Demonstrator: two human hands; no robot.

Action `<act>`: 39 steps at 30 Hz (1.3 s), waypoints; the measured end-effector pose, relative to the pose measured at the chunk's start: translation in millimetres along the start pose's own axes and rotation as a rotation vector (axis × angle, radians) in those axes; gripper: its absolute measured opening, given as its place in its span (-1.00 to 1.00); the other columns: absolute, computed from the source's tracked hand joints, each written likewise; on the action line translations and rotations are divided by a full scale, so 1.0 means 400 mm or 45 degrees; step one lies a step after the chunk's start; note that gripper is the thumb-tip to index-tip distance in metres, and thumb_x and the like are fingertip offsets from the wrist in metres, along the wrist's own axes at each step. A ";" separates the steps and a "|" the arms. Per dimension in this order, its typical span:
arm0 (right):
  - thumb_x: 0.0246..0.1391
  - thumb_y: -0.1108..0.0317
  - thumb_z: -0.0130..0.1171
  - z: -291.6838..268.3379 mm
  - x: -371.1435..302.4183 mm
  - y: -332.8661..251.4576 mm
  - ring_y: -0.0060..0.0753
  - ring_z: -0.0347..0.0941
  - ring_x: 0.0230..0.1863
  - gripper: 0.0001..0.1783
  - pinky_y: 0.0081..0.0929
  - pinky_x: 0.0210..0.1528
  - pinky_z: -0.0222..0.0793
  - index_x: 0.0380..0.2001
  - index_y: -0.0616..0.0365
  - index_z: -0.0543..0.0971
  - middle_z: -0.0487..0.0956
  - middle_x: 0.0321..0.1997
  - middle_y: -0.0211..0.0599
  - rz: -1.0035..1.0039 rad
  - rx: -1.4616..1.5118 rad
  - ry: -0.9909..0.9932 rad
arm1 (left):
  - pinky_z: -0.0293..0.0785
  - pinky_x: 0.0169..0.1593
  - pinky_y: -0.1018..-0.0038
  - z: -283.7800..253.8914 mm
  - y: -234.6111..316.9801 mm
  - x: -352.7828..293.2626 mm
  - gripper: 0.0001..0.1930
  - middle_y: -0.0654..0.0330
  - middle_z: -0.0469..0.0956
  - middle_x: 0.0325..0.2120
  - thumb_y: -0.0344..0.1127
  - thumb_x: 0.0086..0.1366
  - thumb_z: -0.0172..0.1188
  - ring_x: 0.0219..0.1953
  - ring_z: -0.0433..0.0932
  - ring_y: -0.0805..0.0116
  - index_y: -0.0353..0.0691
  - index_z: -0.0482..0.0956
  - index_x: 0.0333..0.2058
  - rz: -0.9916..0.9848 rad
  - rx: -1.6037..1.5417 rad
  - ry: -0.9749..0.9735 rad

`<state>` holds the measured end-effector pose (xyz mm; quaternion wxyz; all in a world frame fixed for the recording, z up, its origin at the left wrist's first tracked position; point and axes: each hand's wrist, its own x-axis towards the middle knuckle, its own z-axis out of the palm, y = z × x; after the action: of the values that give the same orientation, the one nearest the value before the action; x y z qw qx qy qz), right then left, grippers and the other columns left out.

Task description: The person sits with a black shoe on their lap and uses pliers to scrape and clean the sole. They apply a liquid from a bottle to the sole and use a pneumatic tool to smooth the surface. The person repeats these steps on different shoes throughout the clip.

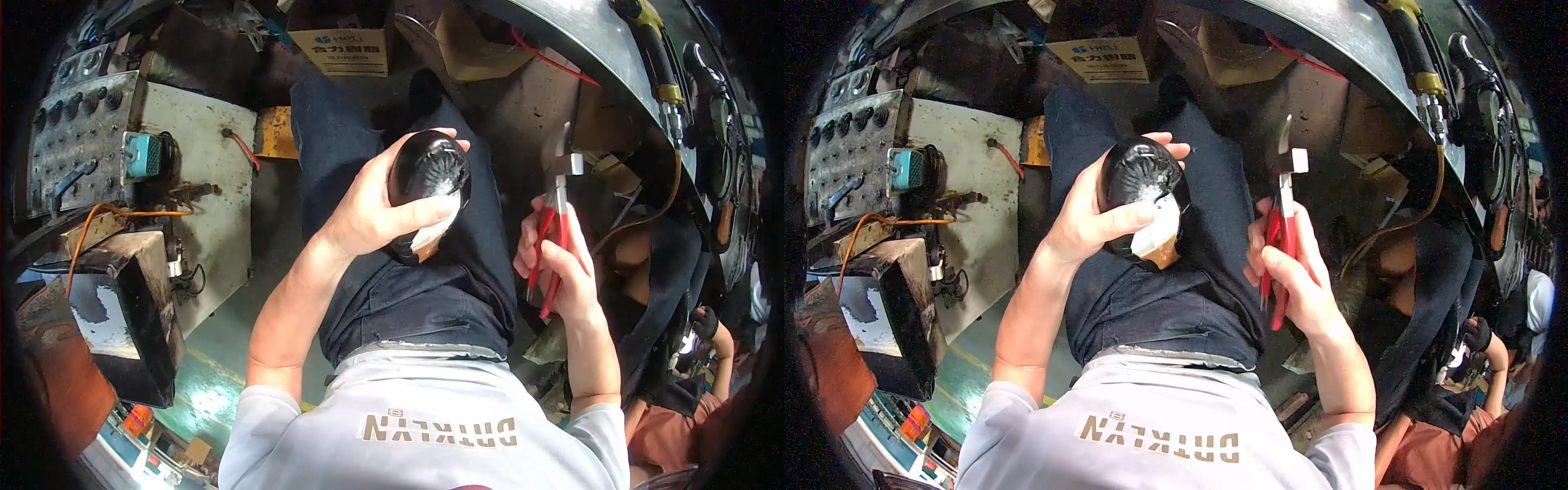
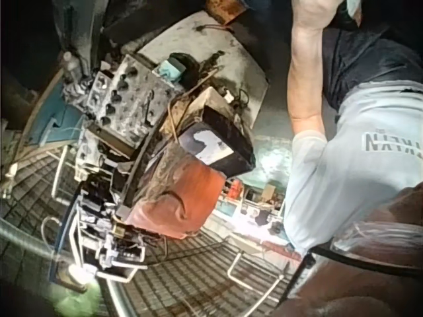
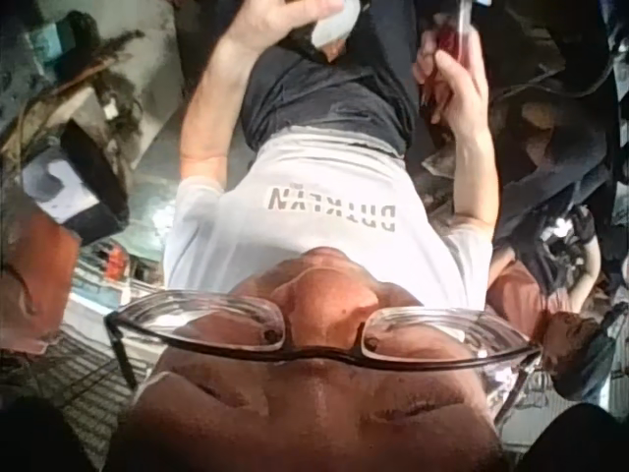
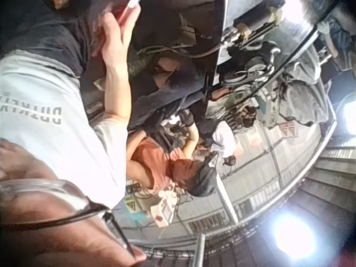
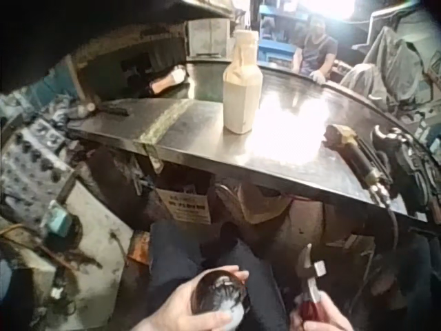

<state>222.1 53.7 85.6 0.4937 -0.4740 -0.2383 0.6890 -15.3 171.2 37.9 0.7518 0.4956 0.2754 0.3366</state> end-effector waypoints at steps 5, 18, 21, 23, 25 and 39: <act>0.15 0.23 0.22 0.042 0.005 -0.076 -0.61 0.28 -0.35 -0.20 -0.57 -0.35 0.31 0.36 0.18 0.11 0.39 -0.20 -0.32 0.265 -0.115 -0.033 | 0.42 0.14 0.43 0.024 0.024 -0.012 -0.37 -0.02 0.53 0.03 -0.16 0.20 0.35 0.03 0.52 0.38 -0.38 0.36 0.14 0.070 0.101 0.178; 0.41 0.11 -0.12 0.158 0.055 -0.217 -0.53 0.54 -0.37 -0.42 -0.62 -0.35 0.46 0.31 0.27 0.20 0.59 -0.23 -0.21 0.037 -1.112 -0.226 | 0.55 -0.16 0.47 0.053 -0.026 0.026 -0.60 0.10 0.64 -0.35 -0.20 0.24 0.34 -0.29 0.62 0.41 -0.39 0.51 -0.11 0.215 0.273 0.342; 0.41 0.18 -0.12 0.185 0.078 -0.255 -0.56 0.51 -0.40 -0.49 -0.60 -0.35 0.46 0.26 0.30 0.28 0.59 -0.29 -0.25 -0.032 -1.451 -0.270 | 0.55 -0.20 0.50 0.053 -0.026 0.023 -0.59 0.07 0.65 -0.35 -0.19 0.23 0.34 -0.30 0.63 0.41 -0.40 0.51 -0.10 0.198 0.364 0.357; 0.41 0.22 -0.13 0.186 0.077 -0.243 -0.56 0.49 -0.41 -0.51 -0.58 -0.36 0.46 0.27 0.29 0.26 0.58 -0.32 -0.25 -0.142 -1.409 -0.227 | 0.55 -0.24 0.53 0.053 -0.021 0.025 -0.59 0.06 0.65 -0.36 -0.19 0.23 0.35 -0.33 0.63 0.42 -0.40 0.51 -0.10 0.190 0.379 0.353; 0.41 0.26 -0.14 0.170 0.066 -0.198 -0.55 0.48 -0.43 -0.52 -0.57 -0.36 0.45 0.28 0.27 0.25 0.57 -0.35 -0.26 -0.244 -1.301 -0.156 | 0.54 -0.28 0.56 0.061 -0.019 0.033 -0.59 0.06 0.65 -0.37 -0.19 0.23 0.35 -0.36 0.63 0.44 -0.40 0.51 -0.10 0.195 0.336 0.335; 0.37 0.34 -0.06 0.166 0.074 -0.213 -0.18 0.58 -0.37 -0.58 -0.36 -0.29 0.49 0.21 0.25 0.25 0.52 -0.33 -0.01 0.010 -1.429 -0.195 | 0.46 -0.09 0.54 0.041 -0.013 0.033 -0.65 0.24 0.60 -0.29 -0.28 0.30 0.29 -0.22 0.50 0.57 -0.36 0.48 -0.05 0.051 0.391 0.286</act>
<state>200.0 124.0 170.2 0.1447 -0.6134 -0.6015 0.4910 6.3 170.7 37.7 0.6251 0.5692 0.3958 0.3586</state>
